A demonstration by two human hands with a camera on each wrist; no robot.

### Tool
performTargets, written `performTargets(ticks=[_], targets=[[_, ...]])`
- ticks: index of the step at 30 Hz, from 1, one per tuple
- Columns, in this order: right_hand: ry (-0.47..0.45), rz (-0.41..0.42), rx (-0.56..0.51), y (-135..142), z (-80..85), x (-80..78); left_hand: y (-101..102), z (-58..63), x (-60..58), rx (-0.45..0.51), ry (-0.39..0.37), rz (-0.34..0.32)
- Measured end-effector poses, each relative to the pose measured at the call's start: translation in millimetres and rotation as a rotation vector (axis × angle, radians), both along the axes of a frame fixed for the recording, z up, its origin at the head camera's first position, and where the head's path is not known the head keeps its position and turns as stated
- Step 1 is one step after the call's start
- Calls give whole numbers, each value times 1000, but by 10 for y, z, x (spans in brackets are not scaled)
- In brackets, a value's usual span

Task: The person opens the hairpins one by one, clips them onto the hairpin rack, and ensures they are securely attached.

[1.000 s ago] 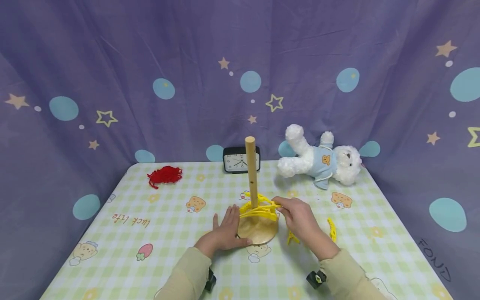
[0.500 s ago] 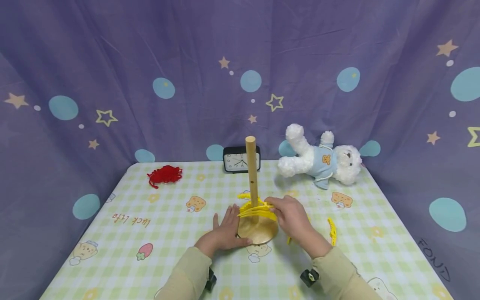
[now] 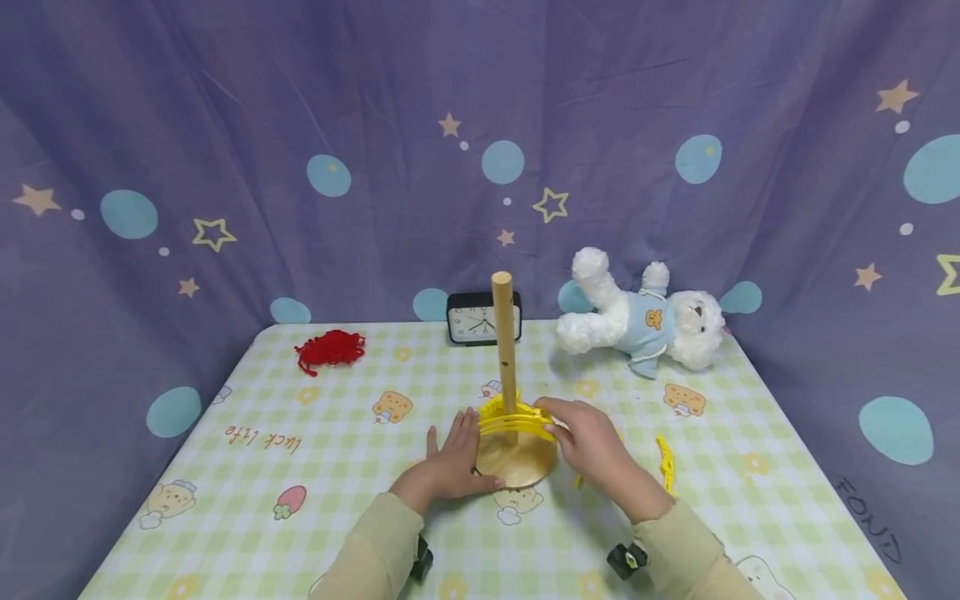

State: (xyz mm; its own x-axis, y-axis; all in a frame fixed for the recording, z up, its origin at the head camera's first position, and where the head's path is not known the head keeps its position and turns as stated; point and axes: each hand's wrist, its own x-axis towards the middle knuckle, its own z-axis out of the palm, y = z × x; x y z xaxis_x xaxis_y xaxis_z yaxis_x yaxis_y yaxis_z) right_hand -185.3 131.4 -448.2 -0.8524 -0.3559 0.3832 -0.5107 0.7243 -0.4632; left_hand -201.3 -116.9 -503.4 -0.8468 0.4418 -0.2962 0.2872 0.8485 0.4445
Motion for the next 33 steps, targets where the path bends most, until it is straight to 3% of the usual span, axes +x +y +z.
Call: performTargets(ticks=[3, 5, 9, 17, 24, 33], targets=[[-61, 6, 2, 8, 13, 17, -5, -26, -8, -6, -4, 6], [-92, 7, 5, 11, 13, 30, 5, 17, 6, -8, -11, 8], [-119, 10, 0, 44, 10, 70, 23, 124, 52, -10, -34, 0], [-173, -21, -11, 222, 34, 158, 22, 137, 55, -9, -32, 8], [-225, -78, -25, 484, 24, 227, -11, -36, -14, -17, -22, 11], [-298, -201, -30, 918, -37, 382, -5, -69, -40, -20, -20, 10]])
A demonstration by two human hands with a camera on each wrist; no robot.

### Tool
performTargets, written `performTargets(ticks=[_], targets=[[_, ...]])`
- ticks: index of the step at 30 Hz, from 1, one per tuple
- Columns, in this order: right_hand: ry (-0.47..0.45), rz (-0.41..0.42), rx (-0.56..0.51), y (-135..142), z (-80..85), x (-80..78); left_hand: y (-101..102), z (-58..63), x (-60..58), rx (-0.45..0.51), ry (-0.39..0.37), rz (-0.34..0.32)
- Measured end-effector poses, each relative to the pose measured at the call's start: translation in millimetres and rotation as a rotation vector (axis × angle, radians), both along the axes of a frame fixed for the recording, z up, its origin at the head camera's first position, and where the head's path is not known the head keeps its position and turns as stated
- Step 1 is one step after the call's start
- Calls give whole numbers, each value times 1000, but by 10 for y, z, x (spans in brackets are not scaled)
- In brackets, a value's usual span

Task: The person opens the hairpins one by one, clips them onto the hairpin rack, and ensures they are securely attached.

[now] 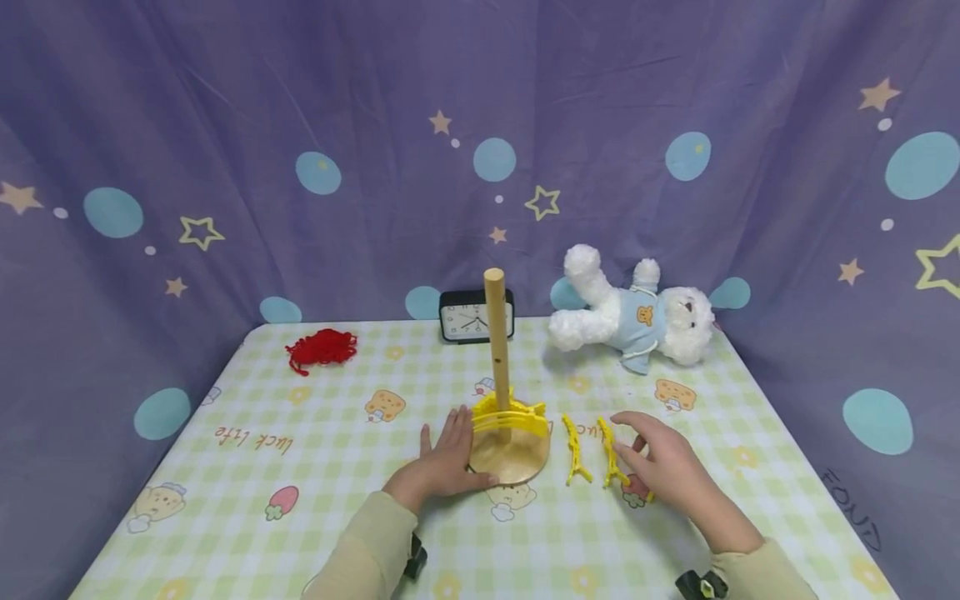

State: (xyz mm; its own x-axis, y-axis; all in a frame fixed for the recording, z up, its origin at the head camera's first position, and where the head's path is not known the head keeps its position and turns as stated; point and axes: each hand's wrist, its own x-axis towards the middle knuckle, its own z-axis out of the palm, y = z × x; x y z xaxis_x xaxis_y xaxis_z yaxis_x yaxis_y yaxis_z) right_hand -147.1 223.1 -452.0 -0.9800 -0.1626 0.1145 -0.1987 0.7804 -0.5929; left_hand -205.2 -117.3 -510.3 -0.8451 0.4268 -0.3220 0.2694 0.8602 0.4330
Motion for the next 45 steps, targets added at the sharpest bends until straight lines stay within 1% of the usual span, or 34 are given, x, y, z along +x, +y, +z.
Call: performTargets(ticks=[3, 5, 9, 15, 24, 28, 32, 39, 45], targets=[[3, -32, 3, 124, -29, 58, 0, 29, 1, -6, -2, 1], [10, -51, 17, 193, -61, 92, 1, 59, 11, 0, -1, 5], [-6, -75, 59, 304, -149, 146, 0, 105, 29, 11, 5, 6], [-82, -101, 100, 423, -253, 210, -1, 108, 20, 5, 12, -7], [-198, -168, 181, 481, -281, 242, 29, 197, 52, -31, 11, -14], [-250, -176, 177, 476, -292, 240, 35, 199, 56, -35, 13, -13], [-283, -169, 166, 470, -298, 240, 38, 201, 59, -32, 7, -7], [-280, -147, 162, 466, -334, 274, 34, 187, 70, -25, 8, -9], [-289, -133, 181, 451, -341, 268, 32, 179, 75, -31, 13, -9]])
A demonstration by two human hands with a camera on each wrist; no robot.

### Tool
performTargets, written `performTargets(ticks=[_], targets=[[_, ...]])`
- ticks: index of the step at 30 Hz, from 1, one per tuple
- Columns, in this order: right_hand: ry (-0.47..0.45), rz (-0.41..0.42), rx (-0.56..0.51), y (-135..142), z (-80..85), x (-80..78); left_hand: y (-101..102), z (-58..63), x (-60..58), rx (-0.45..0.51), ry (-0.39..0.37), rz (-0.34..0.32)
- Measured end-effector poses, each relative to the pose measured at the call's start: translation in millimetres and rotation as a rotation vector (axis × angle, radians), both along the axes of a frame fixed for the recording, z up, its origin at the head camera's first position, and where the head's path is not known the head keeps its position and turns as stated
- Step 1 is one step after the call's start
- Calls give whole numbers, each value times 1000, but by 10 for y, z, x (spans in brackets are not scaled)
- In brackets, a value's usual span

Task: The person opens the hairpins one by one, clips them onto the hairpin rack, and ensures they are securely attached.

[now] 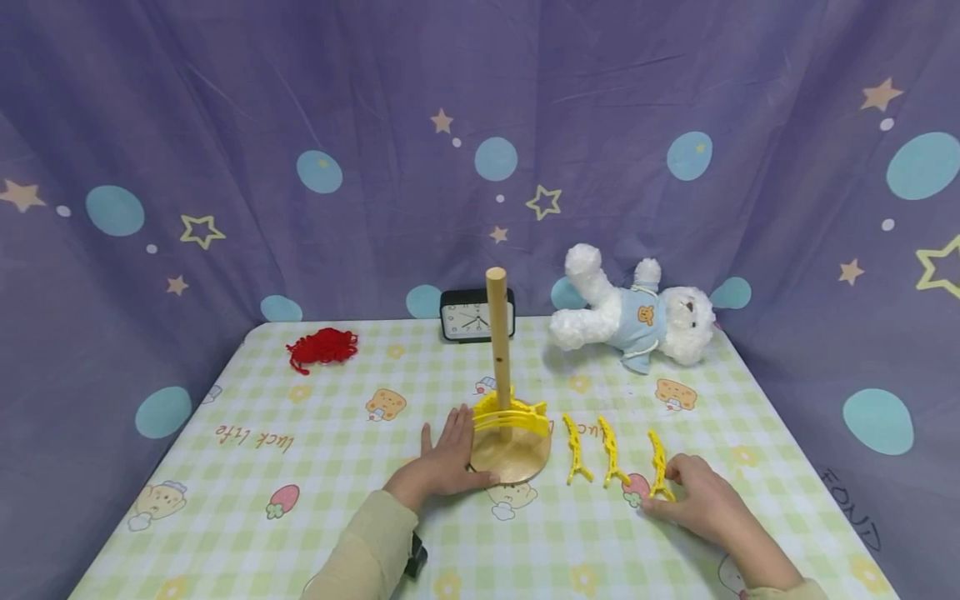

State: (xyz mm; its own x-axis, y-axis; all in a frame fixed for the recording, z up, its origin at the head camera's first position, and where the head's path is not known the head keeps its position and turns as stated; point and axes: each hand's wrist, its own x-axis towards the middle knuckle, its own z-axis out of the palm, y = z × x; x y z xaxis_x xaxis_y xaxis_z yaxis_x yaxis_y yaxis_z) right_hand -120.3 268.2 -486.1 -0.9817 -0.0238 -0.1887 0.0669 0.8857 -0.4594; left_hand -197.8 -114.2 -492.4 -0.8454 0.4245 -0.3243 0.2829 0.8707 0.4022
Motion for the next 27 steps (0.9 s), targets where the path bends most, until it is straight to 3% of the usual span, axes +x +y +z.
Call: performTargets(ticks=[9, 19, 27], targets=[[-8, 20, 34, -21, -22, -27, 4, 31, 9, 20, -8, 4], [50, 32, 79, -60, -38, 0, 4, 21, 1, 37, -11, 6], [24, 24, 97, -70, -42, -3, -10, -46, -7, 47, -10, 5]])
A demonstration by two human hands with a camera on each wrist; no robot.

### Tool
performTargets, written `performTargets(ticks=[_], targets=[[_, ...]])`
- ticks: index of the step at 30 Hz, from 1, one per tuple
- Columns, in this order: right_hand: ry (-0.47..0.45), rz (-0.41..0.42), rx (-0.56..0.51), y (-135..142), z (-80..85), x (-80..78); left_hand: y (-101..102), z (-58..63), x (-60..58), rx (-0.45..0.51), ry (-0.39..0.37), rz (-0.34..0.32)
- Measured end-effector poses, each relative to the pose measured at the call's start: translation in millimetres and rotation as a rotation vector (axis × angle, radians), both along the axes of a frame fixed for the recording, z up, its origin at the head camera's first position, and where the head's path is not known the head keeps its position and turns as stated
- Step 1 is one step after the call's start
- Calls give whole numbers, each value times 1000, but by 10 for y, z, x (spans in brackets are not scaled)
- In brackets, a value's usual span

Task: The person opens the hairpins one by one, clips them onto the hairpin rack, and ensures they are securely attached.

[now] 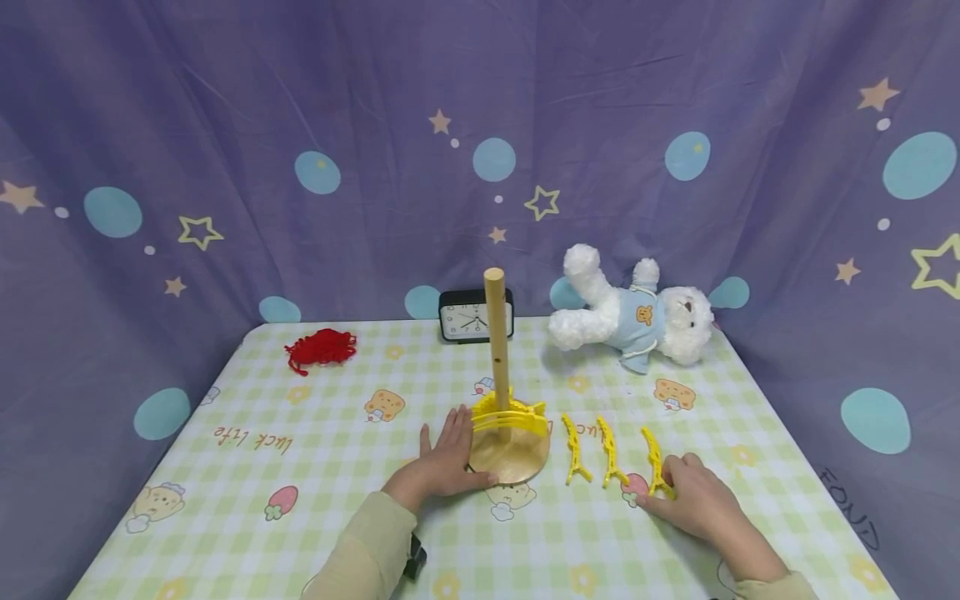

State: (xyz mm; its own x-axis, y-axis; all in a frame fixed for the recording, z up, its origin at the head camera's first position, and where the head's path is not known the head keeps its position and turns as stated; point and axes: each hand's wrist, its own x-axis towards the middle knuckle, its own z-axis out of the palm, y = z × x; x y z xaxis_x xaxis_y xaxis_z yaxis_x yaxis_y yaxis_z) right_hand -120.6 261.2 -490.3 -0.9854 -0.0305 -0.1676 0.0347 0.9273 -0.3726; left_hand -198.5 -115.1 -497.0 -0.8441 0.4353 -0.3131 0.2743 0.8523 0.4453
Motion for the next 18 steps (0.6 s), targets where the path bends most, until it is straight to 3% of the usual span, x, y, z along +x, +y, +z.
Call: performTargets(ticks=[9, 18], targets=[[7, -10, -18, 27, -30, -10, 8, 44, 8, -1, -2, 5], [58, -56, -167, 50, -20, -36, 10, 31, 0, -30, -4, 2]])
